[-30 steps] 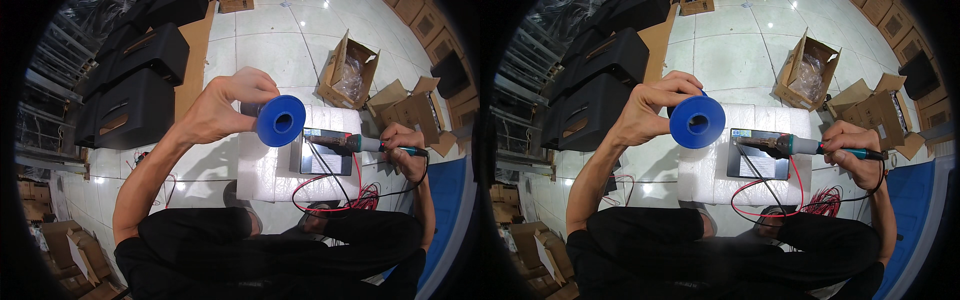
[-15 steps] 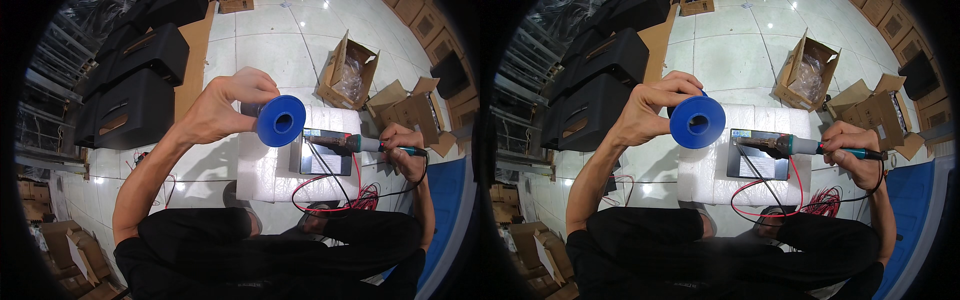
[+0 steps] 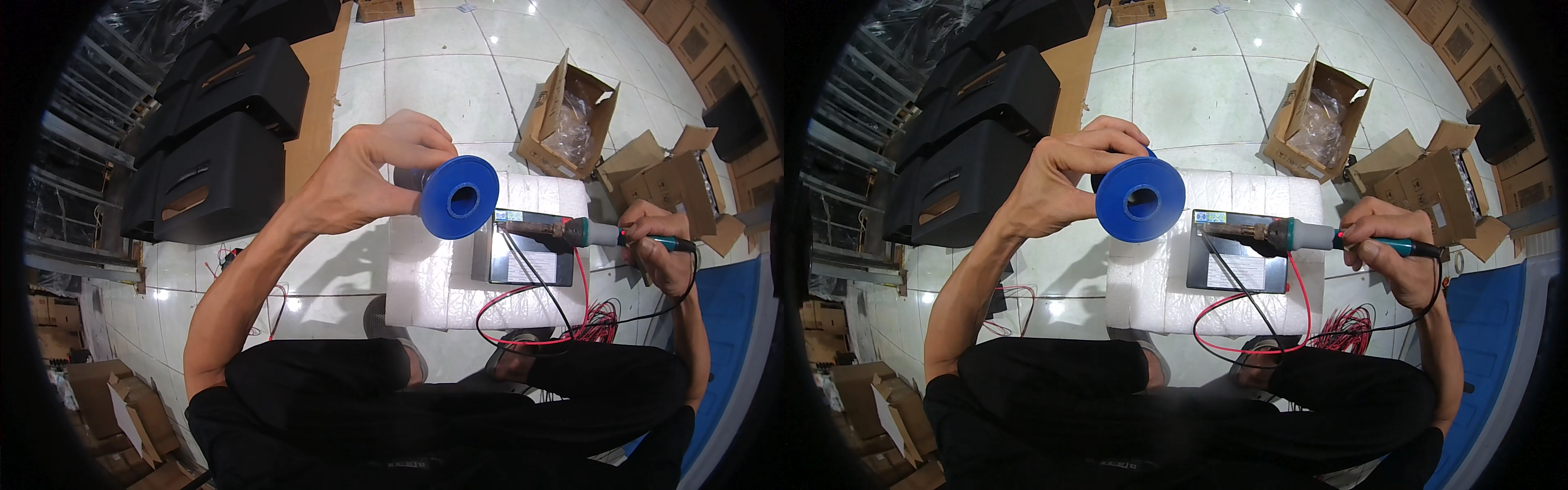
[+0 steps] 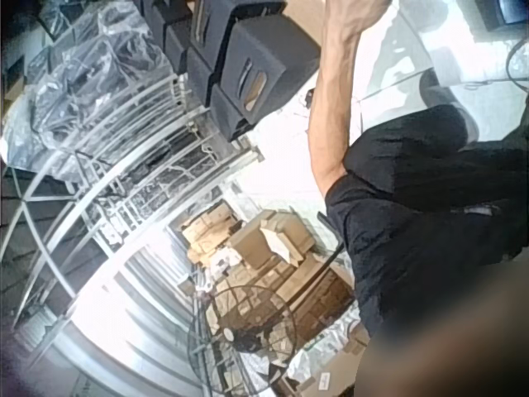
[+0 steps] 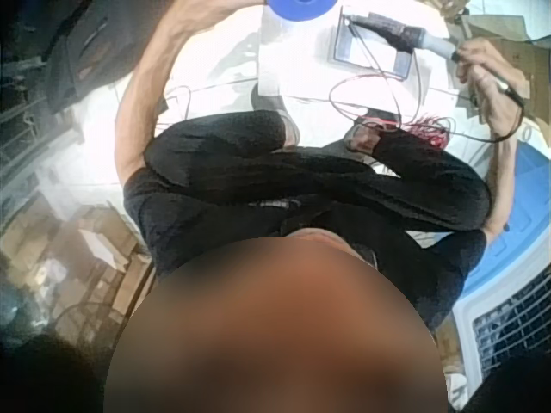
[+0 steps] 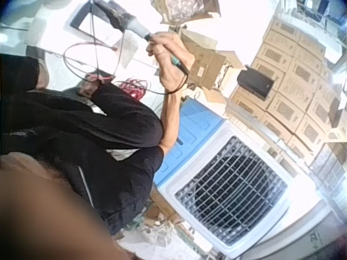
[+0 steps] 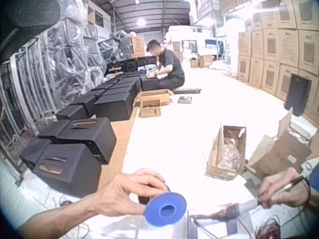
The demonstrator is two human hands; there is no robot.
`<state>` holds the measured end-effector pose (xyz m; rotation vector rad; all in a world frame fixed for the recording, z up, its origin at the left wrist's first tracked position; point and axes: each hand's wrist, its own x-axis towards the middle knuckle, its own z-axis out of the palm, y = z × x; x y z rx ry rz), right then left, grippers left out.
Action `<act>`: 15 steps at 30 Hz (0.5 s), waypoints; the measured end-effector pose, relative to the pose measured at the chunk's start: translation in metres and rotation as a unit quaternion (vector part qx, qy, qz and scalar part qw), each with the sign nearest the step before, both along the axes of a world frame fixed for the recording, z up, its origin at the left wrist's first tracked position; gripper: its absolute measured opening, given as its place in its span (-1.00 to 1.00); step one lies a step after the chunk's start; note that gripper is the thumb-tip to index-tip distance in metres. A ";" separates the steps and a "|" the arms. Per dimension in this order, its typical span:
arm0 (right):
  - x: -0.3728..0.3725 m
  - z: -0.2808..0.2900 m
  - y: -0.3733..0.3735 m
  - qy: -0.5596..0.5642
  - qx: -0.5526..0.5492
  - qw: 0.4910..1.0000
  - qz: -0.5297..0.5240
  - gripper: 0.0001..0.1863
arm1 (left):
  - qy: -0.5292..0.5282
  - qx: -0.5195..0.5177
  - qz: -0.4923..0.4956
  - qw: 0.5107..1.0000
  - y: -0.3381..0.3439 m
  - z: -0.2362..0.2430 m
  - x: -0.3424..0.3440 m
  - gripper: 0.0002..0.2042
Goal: The person sits on the floor and uses a soldering iron and solder wire to attach red and black wires to small black electronic boxes. They repeatedly retrieve boxes from a nearby cardboard carton, solder the wires, and place the finished units on the floor.
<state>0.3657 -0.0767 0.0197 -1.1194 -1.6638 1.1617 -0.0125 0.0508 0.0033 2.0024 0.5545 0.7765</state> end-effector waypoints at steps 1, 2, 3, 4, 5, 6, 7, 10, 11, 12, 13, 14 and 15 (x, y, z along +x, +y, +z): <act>0.000 -0.001 0.000 0.007 0.000 1.000 0.000 -0.71 | 0.002 -0.002 -0.001 1.000 0.000 0.000 0.000 -0.67; 0.001 -0.003 0.000 0.029 -0.008 1.000 0.002 -0.71 | 0.001 -0.004 -0.002 1.000 0.000 0.000 0.000 -0.67; 0.002 -0.004 0.000 0.036 0.003 0.999 -0.003 -0.70 | -0.001 -0.004 -0.001 1.000 0.000 0.000 0.000 -0.66; 0.003 -0.006 0.001 0.058 0.008 0.998 -0.005 -0.69 | -0.005 -0.005 -0.002 1.000 0.000 0.000 0.000 -0.66; 0.004 -0.008 0.001 0.094 0.002 0.996 -0.006 -0.68 | -0.009 -0.005 -0.002 1.000 0.000 0.000 -0.001 -0.65; 0.005 -0.009 0.001 0.084 0.014 0.996 -0.013 -0.68 | -0.006 -0.004 0.000 1.000 0.000 -0.001 -0.001 -0.65; 0.007 -0.010 0.002 0.089 0.017 0.996 -0.018 -0.67 | -0.004 -0.004 0.001 1.000 0.001 -0.001 -0.002 -0.65; 0.011 -0.013 0.002 0.111 0.018 0.993 -0.045 -0.66 | -0.014 0.014 0.002 1.000 0.006 -0.003 -0.003 -0.62; 0.013 -0.014 0.002 0.138 0.008 0.989 -0.051 -0.66 | -0.020 0.018 0.003 1.000 0.007 -0.004 -0.004 -0.61; 0.015 -0.015 0.001 0.149 0.003 0.987 -0.064 -0.64 | -0.032 0.004 0.016 0.999 0.008 -0.004 -0.004 -0.61; 0.016 -0.016 0.000 0.137 0.009 0.986 -0.096 -0.63 | -0.044 -0.014 0.031 0.998 0.007 -0.006 -0.005 -0.60; 0.017 -0.016 0.000 0.144 0.007 0.982 -0.119 -0.62 | -0.054 -0.045 0.057 0.996 0.008 -0.006 -0.005 -0.60; 0.018 -0.017 -0.004 0.164 -0.003 0.978 -0.128 -0.60 | -0.056 -0.085 0.078 0.992 0.003 -0.009 -0.007 -0.62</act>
